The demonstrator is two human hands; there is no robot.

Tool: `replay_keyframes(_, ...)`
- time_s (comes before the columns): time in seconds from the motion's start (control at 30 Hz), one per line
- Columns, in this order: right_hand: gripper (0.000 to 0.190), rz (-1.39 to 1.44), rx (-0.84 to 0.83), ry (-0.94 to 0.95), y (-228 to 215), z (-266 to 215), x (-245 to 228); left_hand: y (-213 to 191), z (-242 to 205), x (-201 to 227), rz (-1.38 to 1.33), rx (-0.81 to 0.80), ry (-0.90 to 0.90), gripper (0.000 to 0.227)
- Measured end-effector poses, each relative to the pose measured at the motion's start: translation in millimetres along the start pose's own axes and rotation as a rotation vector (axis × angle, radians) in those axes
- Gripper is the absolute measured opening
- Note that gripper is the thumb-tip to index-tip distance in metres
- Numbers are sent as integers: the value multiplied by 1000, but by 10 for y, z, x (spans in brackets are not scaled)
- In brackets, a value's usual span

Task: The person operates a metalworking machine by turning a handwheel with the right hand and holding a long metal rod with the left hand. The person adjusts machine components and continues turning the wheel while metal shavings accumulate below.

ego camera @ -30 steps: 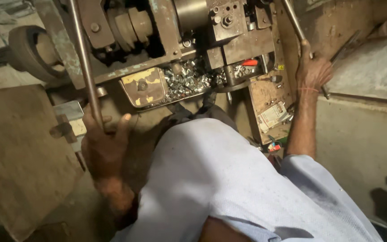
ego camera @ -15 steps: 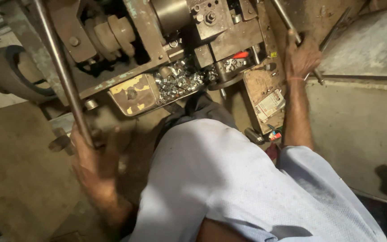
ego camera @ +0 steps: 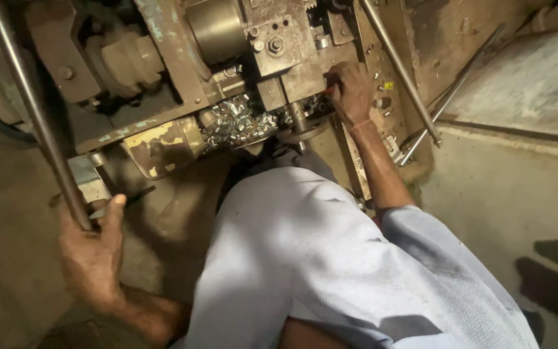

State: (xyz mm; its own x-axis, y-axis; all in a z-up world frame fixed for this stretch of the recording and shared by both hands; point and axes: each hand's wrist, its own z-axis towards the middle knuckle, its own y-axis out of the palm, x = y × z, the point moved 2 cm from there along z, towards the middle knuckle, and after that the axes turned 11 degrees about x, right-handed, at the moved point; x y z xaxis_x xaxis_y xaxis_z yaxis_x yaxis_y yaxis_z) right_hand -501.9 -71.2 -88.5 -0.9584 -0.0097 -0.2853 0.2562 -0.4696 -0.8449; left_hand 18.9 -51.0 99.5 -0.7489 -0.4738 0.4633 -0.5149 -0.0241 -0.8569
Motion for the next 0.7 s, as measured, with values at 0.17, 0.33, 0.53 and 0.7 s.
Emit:
replay_keyframes(0.17, 37, -22, -160, -22, 368, 238, 277, 19, -52, 173, -137, 113, 87, 54)
replay_keyframes(0.33, 53, 81, 2, -44, 442, 292, 233, 123, -106, 99, -96, 124, 0, 48)
replay_keyframes(0.53, 47, 162, 98, 45, 410, 105, 213, 171, -117, 63, -54, 139, -56, 48)
replay_keyframes(0.7, 37, 299, -135, 199, 565, 281, 234, 210, -105, 14, -84, 148, -28, 51)
